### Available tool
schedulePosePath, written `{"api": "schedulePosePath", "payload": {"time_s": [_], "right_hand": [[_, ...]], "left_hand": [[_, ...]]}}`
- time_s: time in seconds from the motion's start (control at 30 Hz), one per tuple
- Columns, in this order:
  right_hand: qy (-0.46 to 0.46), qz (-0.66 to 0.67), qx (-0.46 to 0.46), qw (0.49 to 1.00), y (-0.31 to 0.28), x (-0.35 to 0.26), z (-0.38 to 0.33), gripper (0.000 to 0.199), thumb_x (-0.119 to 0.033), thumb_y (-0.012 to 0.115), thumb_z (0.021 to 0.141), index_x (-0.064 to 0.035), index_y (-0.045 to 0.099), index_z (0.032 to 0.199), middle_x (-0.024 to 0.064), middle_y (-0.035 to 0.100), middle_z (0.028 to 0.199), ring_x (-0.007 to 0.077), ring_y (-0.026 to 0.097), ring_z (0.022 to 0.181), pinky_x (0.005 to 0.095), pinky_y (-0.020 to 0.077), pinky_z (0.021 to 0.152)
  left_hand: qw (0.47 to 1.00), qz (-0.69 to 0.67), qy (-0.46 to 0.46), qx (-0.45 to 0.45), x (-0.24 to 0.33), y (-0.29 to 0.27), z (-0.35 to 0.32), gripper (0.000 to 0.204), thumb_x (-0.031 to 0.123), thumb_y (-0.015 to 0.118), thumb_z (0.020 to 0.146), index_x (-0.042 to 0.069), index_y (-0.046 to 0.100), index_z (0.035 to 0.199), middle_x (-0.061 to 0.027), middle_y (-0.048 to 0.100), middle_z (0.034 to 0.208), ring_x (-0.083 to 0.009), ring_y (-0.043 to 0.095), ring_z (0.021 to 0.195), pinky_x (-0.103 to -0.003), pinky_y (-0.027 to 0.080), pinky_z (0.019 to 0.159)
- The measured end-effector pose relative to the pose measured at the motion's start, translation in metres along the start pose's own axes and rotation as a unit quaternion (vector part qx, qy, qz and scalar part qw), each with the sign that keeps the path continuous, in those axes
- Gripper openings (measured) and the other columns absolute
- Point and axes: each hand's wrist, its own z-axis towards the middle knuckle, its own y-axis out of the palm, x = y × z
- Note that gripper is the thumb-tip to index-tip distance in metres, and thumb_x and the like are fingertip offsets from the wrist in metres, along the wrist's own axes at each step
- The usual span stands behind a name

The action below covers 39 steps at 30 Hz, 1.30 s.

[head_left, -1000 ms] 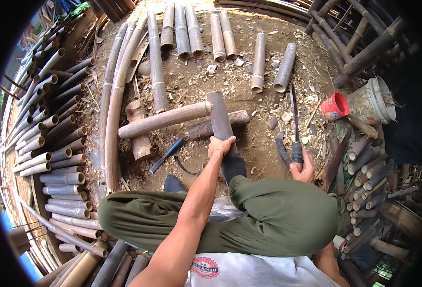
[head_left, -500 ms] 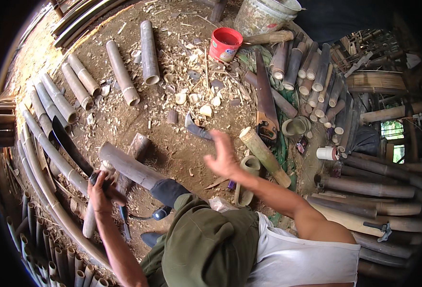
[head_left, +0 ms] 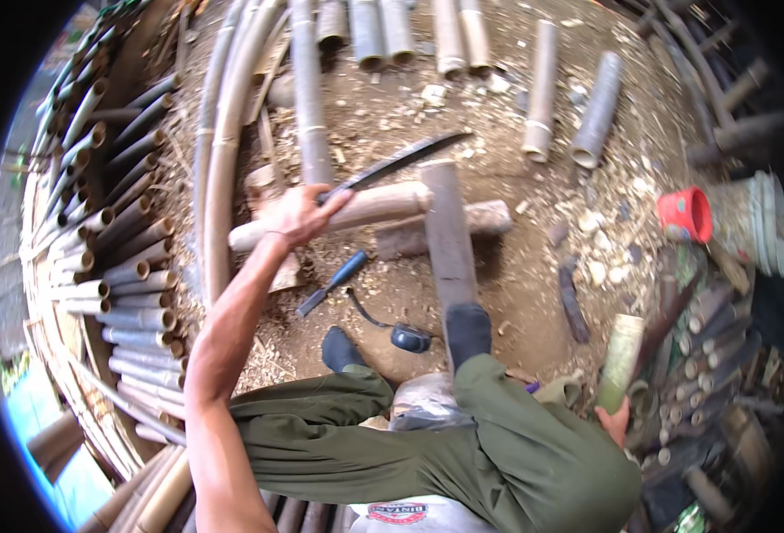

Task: The person measures and cuts bamboo poles, then uses a knife to carve and shape a hole in a larger bamboo section by hand.

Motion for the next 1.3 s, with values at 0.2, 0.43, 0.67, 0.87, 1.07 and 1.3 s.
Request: {"api": "schedulePosePath", "payload": {"time_s": [0.2,0.43,0.67,0.87,1.07,1.3], "right_hand": [[-0.062,0.098,-0.070,0.991,-0.008,-0.174,0.041,0.080,-0.034,0.077,0.075,-0.0003,0.040,0.138,0.0105,0.055,0.117,0.0222,0.054,0.107,0.0342,0.0421,0.095],[-0.179,0.069,-0.134,0.972,0.027,-0.306,0.075,0.077,-0.036,0.079,0.070,0.0015,0.049,0.130,0.0074,0.058,0.113,0.0177,0.055,0.103,0.0322,0.0428,0.093],[-0.191,0.179,-0.243,0.934,0.027,-0.371,0.062,0.087,-0.033,0.080,0.062,0.0059,0.046,0.132,0.0167,0.062,0.117,0.0237,0.063,0.104,0.0363,0.0531,0.088],[-0.215,0.159,-0.271,0.925,0.030,-0.394,0.062,0.089,-0.029,0.084,0.061,0.0063,0.045,0.132,0.0210,0.063,0.116,0.0264,0.066,0.101,0.0381,0.0541,0.088],[-0.242,0.174,-0.262,0.918,0.039,-0.406,0.061,0.090,-0.025,0.083,0.063,0.0050,0.039,0.135,0.0176,0.062,0.112,0.0248,0.066,0.099,0.0384,0.0544,0.088],[-0.274,0.124,-0.239,0.923,0.047,-0.412,0.058,0.094,-0.032,0.082,0.063,0.0067,0.038,0.136,0.0183,0.060,0.117,0.0234,0.066,0.096,0.0353,0.0557,0.084]], "left_hand": [[0.993,0.080,0.086,-0.033,0.025,0.042,-0.024,0.073,0.073,0.052,0.085,0.006,0.074,0.102,-0.0239,0.070,0.087,-0.0386,0.068,0.088,-0.045,0.053,0.083],[0.994,0.097,0.020,-0.048,0.001,0.047,-0.030,0.079,0.075,0.053,0.082,0.000,0.074,0.100,-0.0260,0.069,0.084,-0.0399,0.068,0.087,-0.047,0.053,0.082],[0.987,0.138,0.038,-0.068,0.007,0.053,-0.023,0.081,0.078,0.053,0.080,0.004,0.074,0.104,-0.0252,0.068,0.079,-0.0395,0.068,0.085,-0.047,0.052,0.080],[0.984,0.145,0.026,-0.097,0.002,0.060,-0.023,0.079,0.078,0.053,0.080,0.005,0.075,0.102,-0.0246,0.068,0.077,-0.0388,0.068,0.082,-0.047,0.052,0.078],[0.985,0.152,0.044,-0.071,-0.002,0.062,-0.024,0.080,0.078,0.052,0.080,0.002,0.074,0.090,-0.0256,0.068,0.077,-0.0402,0.068,0.082,-0.047,0.053,0.078],[0.985,0.150,0.037,-0.074,-0.007,0.065,-0.024,0.081,0.078,0.051,0.081,0.001,0.073,0.086,-0.0271,0.068,0.079,-0.0408,0.068,0.085,-0.047,0.052,0.080]]}}
